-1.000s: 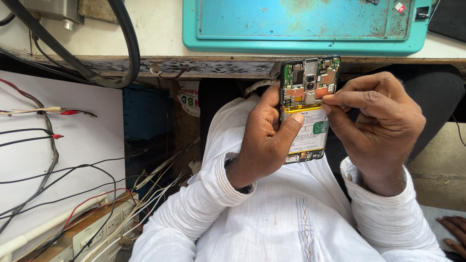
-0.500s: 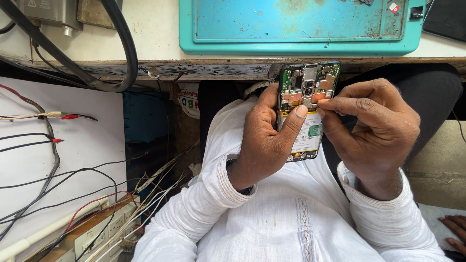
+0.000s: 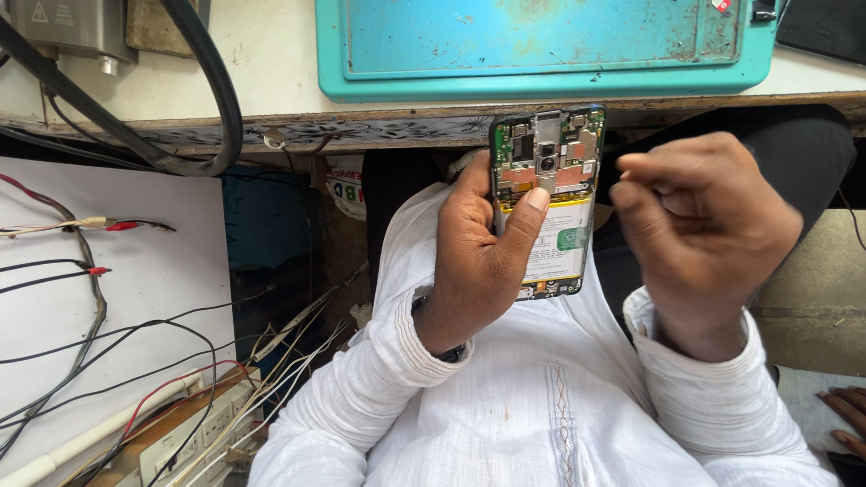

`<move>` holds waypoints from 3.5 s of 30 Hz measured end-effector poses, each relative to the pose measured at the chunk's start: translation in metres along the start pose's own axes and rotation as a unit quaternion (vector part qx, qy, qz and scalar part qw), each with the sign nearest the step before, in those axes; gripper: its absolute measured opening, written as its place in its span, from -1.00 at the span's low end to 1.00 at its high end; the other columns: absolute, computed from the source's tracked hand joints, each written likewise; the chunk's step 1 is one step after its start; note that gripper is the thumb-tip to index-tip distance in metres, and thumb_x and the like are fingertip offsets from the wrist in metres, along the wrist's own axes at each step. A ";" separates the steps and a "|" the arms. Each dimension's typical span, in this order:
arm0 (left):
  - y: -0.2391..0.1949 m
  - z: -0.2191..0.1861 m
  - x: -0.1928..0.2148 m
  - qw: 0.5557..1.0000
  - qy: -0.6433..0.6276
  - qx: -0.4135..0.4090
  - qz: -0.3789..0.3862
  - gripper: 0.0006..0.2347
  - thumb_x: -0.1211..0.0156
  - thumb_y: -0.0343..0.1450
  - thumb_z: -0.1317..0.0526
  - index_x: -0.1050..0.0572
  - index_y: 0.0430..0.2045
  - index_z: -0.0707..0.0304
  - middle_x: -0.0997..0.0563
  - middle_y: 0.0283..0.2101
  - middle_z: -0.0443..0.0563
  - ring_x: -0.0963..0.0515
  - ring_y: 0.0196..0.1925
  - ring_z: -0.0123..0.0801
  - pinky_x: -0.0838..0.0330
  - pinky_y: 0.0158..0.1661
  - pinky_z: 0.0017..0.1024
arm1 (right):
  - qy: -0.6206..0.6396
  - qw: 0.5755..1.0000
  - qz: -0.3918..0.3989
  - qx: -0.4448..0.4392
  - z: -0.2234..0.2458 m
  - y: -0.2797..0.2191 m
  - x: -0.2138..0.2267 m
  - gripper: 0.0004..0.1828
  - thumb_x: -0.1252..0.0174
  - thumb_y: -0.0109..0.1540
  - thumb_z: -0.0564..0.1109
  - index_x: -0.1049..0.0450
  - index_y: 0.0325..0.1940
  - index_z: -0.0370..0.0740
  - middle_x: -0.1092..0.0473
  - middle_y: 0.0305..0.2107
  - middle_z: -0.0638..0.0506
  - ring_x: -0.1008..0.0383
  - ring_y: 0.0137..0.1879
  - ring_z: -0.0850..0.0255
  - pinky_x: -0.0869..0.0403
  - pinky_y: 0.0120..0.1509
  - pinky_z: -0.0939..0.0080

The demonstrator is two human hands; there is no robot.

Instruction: The person disassembles a smartphone, removes the screen, and inspects the internal components. They then reassemble the phone and test the screen by turning it on and interacting with the display.

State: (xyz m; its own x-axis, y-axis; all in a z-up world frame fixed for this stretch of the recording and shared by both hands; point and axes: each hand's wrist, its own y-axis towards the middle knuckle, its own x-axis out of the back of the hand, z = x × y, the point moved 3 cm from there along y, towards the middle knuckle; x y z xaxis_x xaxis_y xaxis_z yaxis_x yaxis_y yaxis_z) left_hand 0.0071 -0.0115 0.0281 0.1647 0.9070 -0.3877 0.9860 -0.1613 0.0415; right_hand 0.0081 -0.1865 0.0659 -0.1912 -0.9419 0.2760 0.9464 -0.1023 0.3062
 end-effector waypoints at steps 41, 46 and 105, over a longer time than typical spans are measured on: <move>-0.007 0.004 0.004 0.992 -0.091 0.031 0.077 -0.73 0.06 0.59 0.41 -0.26 0.19 0.53 -0.57 0.02 0.19 -0.59 0.01 -0.51 -0.56 0.07 -0.50 | 0.340 0.930 0.064 -0.127 -0.036 -0.006 -0.013 -0.80 -0.31 0.35 -0.43 -0.43 0.00 -0.49 -0.54 -0.18 -0.20 -0.61 -0.09 0.28 -0.61 0.06 0.38; -0.006 0.003 0.004 0.995 -0.055 0.031 0.076 -0.70 0.06 0.57 0.41 -0.24 0.22 0.51 -0.56 0.05 0.20 -0.59 0.04 -0.50 -0.56 0.10 -0.49 | 0.367 0.919 0.066 -0.127 -0.033 -0.003 -0.011 -0.78 -0.30 0.34 -0.40 -0.44 0.02 -0.48 -0.54 -0.17 -0.21 -0.63 -0.07 0.24 -0.63 0.07 0.33; 0.013 0.025 0.012 0.981 -0.162 0.075 0.070 -0.63 -0.03 0.51 0.46 -0.21 0.24 0.51 -0.52 0.19 0.42 -0.63 0.17 -0.01 -0.64 0.15 -0.16 | 0.128 0.980 0.138 -0.068 -0.092 0.067 0.064 -0.85 -0.24 0.43 -0.42 -0.38 -0.04 -0.38 -0.51 -0.20 -0.13 -0.57 -0.13 0.27 -0.59 0.04 0.38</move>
State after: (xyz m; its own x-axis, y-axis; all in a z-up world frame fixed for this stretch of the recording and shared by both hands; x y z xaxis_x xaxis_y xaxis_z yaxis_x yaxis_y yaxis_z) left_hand 0.0211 -0.0129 0.0008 0.2582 0.7046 -0.6610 0.9352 -0.3538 -0.0119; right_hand 0.0829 -0.2827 0.0204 0.1309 -0.9874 0.0888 0.9824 0.1412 0.1222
